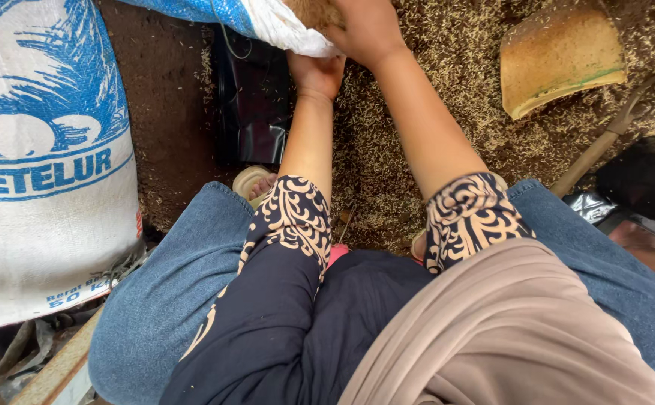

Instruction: The person scoops grain from a large sack into a small black plastic bag using a scoop. They then tie the bag closed and place it aside. This process is repeated multiple times.

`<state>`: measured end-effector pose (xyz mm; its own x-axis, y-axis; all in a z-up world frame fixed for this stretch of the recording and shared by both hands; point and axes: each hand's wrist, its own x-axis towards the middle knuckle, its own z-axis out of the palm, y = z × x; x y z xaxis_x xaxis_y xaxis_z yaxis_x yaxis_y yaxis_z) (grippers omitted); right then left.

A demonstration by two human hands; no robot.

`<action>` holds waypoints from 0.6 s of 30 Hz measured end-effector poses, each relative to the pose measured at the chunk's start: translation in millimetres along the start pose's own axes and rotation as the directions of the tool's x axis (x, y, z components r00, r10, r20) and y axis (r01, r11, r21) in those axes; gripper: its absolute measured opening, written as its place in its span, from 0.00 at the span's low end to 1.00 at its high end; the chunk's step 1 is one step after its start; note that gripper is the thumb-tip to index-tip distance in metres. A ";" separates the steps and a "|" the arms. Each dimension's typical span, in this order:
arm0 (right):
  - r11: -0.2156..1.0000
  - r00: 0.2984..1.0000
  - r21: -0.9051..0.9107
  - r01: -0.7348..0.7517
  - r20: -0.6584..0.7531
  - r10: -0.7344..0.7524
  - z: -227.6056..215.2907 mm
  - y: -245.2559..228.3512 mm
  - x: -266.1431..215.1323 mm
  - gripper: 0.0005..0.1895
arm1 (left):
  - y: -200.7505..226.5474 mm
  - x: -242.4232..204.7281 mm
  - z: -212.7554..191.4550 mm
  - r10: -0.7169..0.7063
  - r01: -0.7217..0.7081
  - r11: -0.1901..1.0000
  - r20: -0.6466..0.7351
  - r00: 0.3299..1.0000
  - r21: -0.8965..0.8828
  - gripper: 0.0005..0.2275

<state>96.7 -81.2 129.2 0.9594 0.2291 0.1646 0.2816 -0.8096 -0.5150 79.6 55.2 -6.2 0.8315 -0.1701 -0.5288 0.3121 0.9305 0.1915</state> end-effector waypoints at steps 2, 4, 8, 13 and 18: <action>0.988 0.983 0.016 -0.155 0.097 0.153 -19.8 10.4 -19.4 0.15 | -2.2 2.3 -12.3 0.047 -0.026 0.991 -0.158 0.986 0.129 0.25; 0.970 0.942 -0.100 -0.222 0.233 0.240 -47.9 25.3 -46.4 0.11 | -3.6 4.6 -26.6 0.316 -0.230 0.820 -0.080 0.945 0.525 0.26; 0.963 0.964 0.083 -0.257 -0.040 0.261 -70.4 35.7 -69.1 0.16 | -4.6 9.6 -31.1 0.609 -0.365 0.052 0.260 0.749 0.930 0.27; 0.964 0.953 -0.012 -0.264 0.152 0.263 -42.3 30.1 -92.2 0.21 | -24.5 -21.0 29.8 0.136 -0.087 -0.257 0.125 0.983 0.962 0.27; 0.911 0.914 -0.161 -0.379 0.090 0.396 -31.3 48.5 -140.7 0.25 | -66.8 -89.1 84.2 -0.086 -0.249 -0.732 0.277 0.957 0.634 0.24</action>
<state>-25.2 -169.5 107.4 0.9896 -0.0625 -0.1293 -0.1093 -0.9115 -0.3964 23.4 -19.1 97.7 0.8964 -0.3323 -0.2933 -0.1443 -0.8445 0.5158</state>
